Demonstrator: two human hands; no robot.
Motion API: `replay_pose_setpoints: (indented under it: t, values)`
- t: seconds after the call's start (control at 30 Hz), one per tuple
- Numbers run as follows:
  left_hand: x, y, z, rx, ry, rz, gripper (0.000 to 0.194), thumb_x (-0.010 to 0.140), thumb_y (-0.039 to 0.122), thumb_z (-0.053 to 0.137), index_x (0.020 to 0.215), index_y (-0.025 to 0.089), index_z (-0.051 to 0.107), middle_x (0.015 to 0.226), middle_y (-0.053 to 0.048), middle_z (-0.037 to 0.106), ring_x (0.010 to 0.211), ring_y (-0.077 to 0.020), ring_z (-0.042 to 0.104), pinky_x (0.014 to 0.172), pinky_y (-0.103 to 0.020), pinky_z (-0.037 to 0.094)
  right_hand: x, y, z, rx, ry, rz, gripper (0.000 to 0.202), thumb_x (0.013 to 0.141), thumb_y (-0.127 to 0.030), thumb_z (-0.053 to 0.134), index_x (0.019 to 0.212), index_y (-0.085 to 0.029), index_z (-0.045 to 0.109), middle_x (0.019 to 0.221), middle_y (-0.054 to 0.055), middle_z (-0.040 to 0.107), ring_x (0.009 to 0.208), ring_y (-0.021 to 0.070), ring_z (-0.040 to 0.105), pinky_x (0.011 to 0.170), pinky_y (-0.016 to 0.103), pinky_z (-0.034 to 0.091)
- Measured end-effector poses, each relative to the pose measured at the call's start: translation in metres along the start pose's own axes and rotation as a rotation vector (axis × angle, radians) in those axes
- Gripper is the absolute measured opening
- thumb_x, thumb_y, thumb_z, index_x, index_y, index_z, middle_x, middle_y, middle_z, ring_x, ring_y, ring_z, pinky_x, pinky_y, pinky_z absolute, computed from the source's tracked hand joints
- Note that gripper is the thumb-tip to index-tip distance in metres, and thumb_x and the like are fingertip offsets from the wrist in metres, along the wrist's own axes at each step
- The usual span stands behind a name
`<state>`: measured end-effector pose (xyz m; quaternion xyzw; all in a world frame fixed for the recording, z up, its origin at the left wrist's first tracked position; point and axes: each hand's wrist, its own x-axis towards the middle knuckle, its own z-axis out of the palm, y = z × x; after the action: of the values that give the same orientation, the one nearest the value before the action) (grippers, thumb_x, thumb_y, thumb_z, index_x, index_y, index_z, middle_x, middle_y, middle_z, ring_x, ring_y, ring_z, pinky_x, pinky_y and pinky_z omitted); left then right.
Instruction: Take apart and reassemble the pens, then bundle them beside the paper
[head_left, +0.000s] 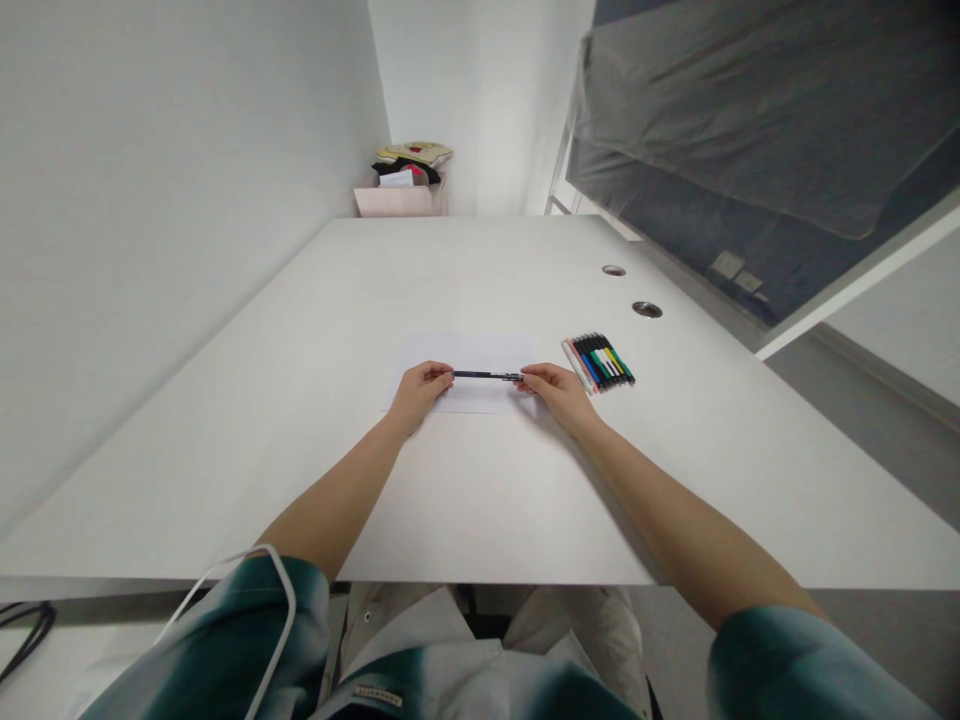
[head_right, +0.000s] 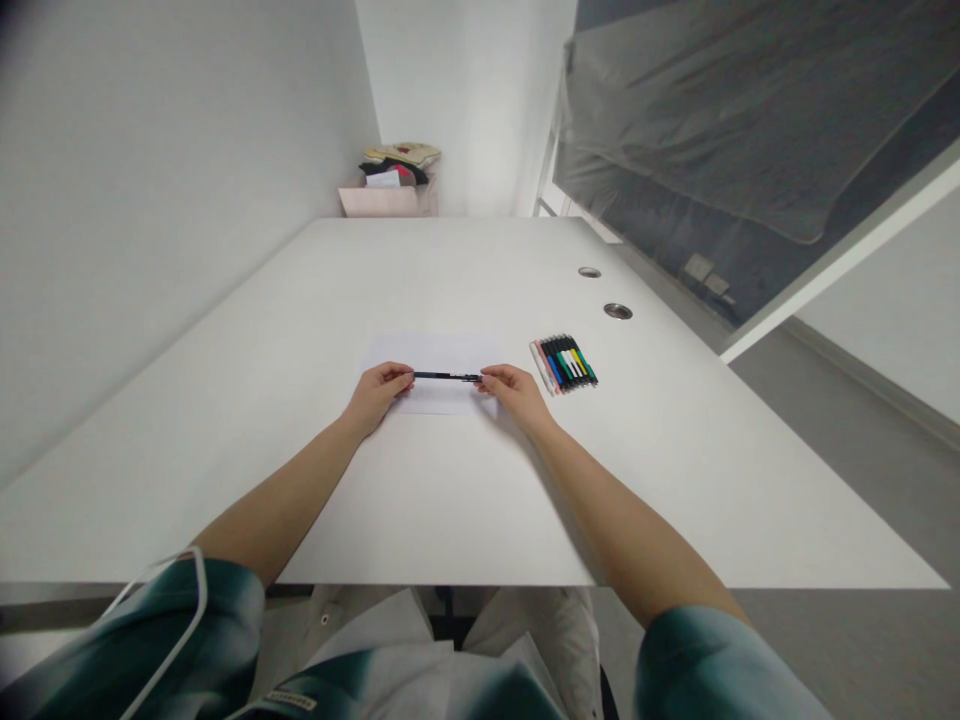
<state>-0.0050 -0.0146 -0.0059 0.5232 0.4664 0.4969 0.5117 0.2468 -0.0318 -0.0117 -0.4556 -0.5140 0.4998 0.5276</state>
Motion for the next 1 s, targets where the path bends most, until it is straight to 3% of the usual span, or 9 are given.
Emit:
replay_pose_setpoints:
  t: [0.27,0.6,1.0]
  values:
    - [0.0006,-0.0003,-0.0005,0.005,0.003,0.000,0.029,0.064,0.034,0.076,0.084,0.014,0.068,0.069,-0.003,0.067,0.067,-0.0133,0.060,0.065,-0.026,0.045,-0.0015,-0.0019,-0.0004,0.048,-0.036,0.011,0.039,0.059,-0.041,0.084,0.088,-0.021,0.068,0.079,0.005,0.074,0.077,0.0192,0.068,0.088,0.043,0.052]
    - [-0.0003,0.0014,0.0008,-0.036,-0.006,-0.005,0.030,0.064,0.028,0.075,0.088,0.014,0.067,0.071,-0.002,0.066,0.067,-0.0116,0.059,0.067,-0.026,0.045,-0.0014,-0.0024,0.0005,0.045,-0.023,0.028,0.038,0.063,-0.043,0.081,0.088,-0.018,0.067,0.082,0.008,0.075,0.075,0.0191,0.068,0.083,0.041,0.053]
    - [0.0003,-0.0005,-0.0003,-0.033,-0.007,0.006,0.028,0.065,0.032,0.075,0.085,0.014,0.067,0.072,-0.003,0.067,0.068,-0.0132,0.061,0.067,-0.027,0.046,-0.0017,-0.0023,0.0007,0.015,-0.021,0.014,0.039,0.064,-0.049,0.080,0.087,-0.019,0.067,0.082,0.008,0.075,0.075,0.0192,0.068,0.082,0.041,0.054]
